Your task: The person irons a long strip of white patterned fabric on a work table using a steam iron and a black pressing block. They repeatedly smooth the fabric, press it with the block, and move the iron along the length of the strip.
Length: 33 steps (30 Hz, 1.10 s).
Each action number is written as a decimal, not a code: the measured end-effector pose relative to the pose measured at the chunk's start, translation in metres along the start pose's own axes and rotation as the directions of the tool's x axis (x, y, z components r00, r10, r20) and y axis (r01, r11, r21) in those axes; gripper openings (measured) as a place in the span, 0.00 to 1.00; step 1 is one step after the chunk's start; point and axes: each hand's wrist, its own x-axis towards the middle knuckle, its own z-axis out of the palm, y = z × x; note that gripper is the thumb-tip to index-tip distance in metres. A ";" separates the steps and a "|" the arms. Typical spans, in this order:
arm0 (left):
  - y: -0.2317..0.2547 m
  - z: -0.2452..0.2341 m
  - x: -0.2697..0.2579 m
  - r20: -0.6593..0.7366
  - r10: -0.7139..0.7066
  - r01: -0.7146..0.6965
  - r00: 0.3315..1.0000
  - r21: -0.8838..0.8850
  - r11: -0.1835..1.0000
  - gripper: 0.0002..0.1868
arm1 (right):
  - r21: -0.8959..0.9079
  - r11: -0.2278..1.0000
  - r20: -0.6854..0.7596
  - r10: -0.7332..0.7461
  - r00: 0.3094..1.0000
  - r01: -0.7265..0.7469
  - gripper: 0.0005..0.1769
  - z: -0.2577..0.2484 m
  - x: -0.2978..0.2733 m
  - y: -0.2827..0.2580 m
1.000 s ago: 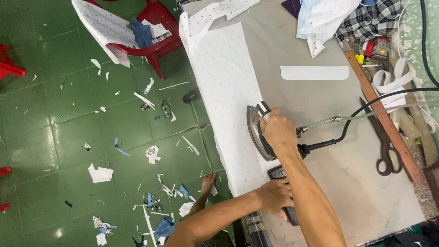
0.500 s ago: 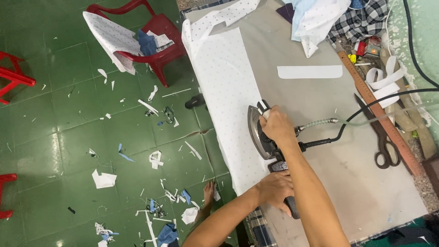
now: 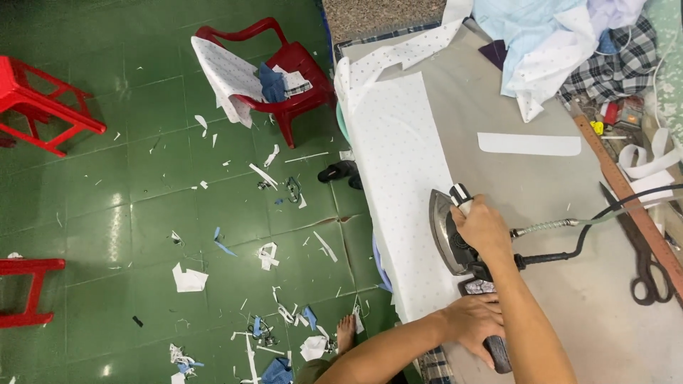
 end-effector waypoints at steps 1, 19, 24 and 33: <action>0.000 0.000 0.000 -0.007 0.000 0.000 1.000 0.001 1.000 0.48 | -0.007 1.000 -0.001 -0.003 1.000 0.003 0.27 0.003 0.003 0.002; 0.008 -0.009 0.000 0.016 -0.022 0.021 1.000 0.083 0.996 0.53 | -0.025 0.999 -0.048 -0.036 0.998 0.035 0.26 0.005 0.001 0.004; 0.026 -0.025 0.000 -0.062 -0.128 0.125 0.990 -0.055 0.991 0.46 | 0.028 0.997 -0.041 -0.067 0.997 0.068 0.27 0.006 0.004 0.009; 0.038 -0.038 0.006 -0.026 -0.198 0.195 0.980 -0.069 0.978 0.37 | 0.161 0.976 0.018 -0.151 0.988 0.146 0.26 -0.001 0.004 0.021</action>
